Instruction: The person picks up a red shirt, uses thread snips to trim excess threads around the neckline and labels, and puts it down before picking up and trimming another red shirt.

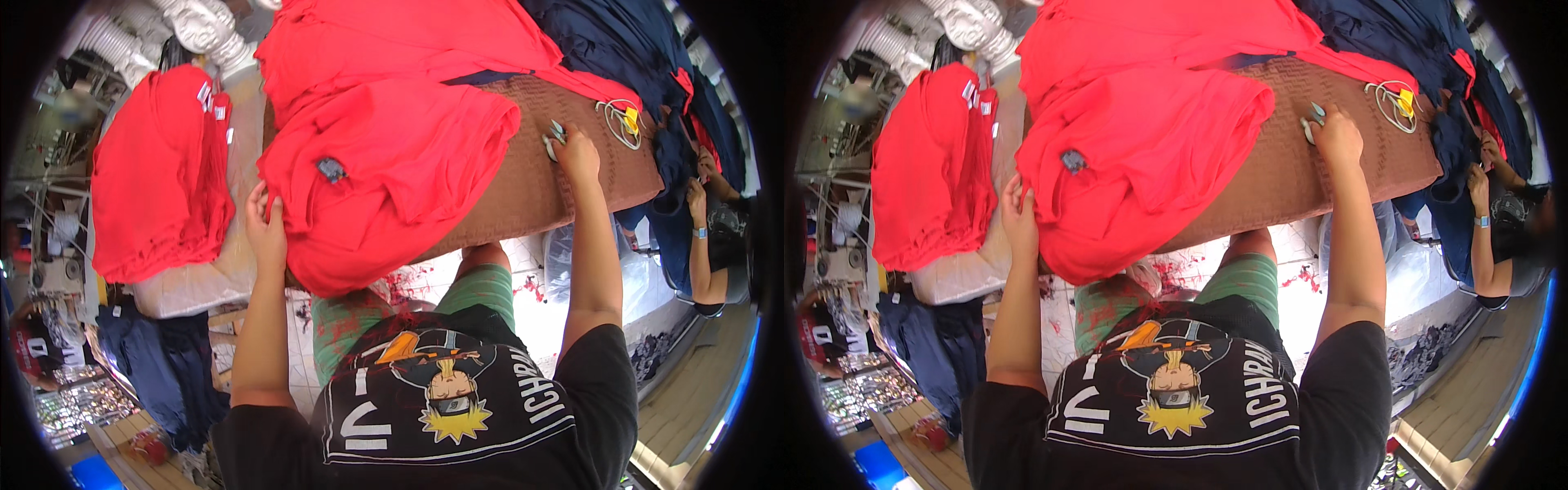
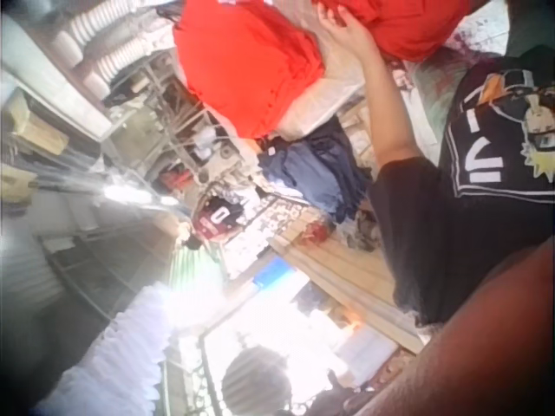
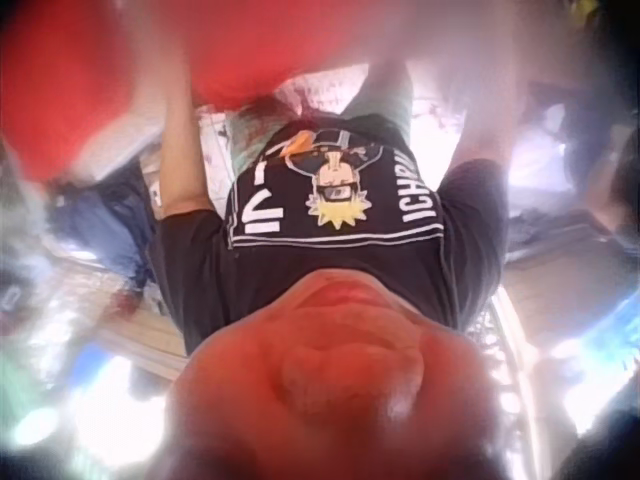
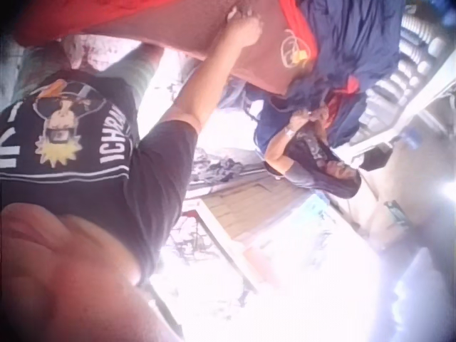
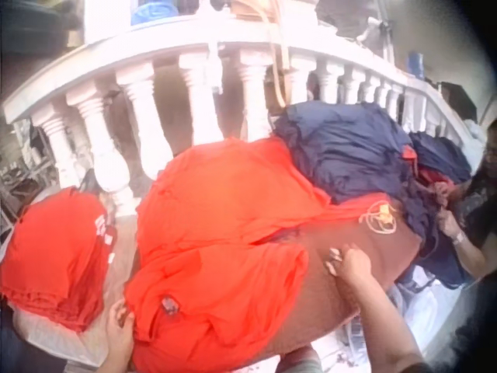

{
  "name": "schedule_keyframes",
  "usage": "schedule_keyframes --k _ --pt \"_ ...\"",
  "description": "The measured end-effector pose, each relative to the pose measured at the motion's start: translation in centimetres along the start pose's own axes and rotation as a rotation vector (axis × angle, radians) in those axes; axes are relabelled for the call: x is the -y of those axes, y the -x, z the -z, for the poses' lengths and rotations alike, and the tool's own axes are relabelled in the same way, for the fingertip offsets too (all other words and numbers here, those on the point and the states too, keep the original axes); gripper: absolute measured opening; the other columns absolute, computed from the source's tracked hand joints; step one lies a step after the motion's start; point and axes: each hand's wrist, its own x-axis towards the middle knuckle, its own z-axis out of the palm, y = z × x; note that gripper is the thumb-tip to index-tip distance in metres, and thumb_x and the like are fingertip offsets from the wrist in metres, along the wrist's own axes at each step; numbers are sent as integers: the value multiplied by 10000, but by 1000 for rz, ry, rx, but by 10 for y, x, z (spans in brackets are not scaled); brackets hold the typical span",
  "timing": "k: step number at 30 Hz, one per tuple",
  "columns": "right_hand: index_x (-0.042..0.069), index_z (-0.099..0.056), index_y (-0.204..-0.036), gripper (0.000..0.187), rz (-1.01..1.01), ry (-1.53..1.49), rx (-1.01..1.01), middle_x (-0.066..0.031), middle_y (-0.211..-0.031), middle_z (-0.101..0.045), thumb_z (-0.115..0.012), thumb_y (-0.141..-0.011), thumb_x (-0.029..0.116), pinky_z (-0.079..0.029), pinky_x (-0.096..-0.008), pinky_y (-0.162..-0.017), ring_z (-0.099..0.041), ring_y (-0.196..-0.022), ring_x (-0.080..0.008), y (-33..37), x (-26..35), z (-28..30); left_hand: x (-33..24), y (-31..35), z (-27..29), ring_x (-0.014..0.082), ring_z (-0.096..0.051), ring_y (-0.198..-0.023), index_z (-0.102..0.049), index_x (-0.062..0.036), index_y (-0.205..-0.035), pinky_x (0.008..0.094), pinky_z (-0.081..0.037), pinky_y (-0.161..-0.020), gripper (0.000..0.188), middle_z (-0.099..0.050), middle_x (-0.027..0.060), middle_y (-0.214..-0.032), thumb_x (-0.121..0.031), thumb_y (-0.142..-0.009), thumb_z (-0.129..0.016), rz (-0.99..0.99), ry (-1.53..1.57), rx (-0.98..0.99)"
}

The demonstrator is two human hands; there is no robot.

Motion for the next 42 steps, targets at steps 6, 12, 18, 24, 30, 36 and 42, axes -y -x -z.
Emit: schedule_keyframes --k 6,12,18,24,30,36,42 --pt "61 -710 -888 392 181 -574 63 -150 -886 -663 -756 -752 425 -508 -387 -731 -646 -811 -296 14 72 20 -8 8 2 103 -567 -948 -478 17 -1281 238 -452 -854 363 -604 55 -1035 -89 -947 -567 57 -19 -90" --pt "30 -671 -782 272 504 -669 742 -71 -813 -639 -782 -765 277 -479 -314 -705 -606 -762 -176 99 159 34 -29 -20 11 104 -588 -911 -568 -5 -1176 257 -474 -812 327 -634 41 -995 -205 -926 -635 352 -76 15" --pt "54 -613 -1047 268 228 -983 1016 -3 -861 -624 -723 -814 128 -478 -206 -629 -588 -740 -76 66 150 80 -187 -64 41 97 -595 -962 -539 -95 -1268 289 -455 -875 364 -634 0 -1091 -207 -929 -616 128 605 192" --pt "43 -601 -1093 422 835 -531 548 -179 -999 -661 -762 -745 219 -504 -430 -769 -644 -879 -350 103 149 50 -229 -62 38 86 -606 -915 -535 -66 -1275 273 -459 -859 401 -653 4 -1059 -116 -895 -652 -82 771 357" --pt "84 -639 -1032 202 347 -990 579 42 -897 -638 -645 -831 67 -449 -183 -624 -572 -748 -39 41 120 159 -268 -61 91 100 -603 -952 -486 -68 -1343 287 -480 -843 449 -639 -1 -1100 -89 -911 -604 -337 517 246" --pt "-15 -533 -1255 431 655 -1445 99 -116 -1187 -621 -584 -900 224 -472 -346 -952 -615 -1060 -205 -22 50 242 -282 -92 84 89 -586 -891 -544 -7 -1233 250 -495 -766 375 -621 17 -1004 -42 -873 -642 -412 469 375" --pt "8 -428 -1365 761 60 -1681 567 -117 -1372 -508 -479 -905 611 -345 -407 -1073 -495 -1235 -240 -134 86 118 -143 -210 52 315 -410 -1308 -310 38 -1411 458 -321 -1094 947 -428 225 -1404 -730 -861 -357 198 539 339"
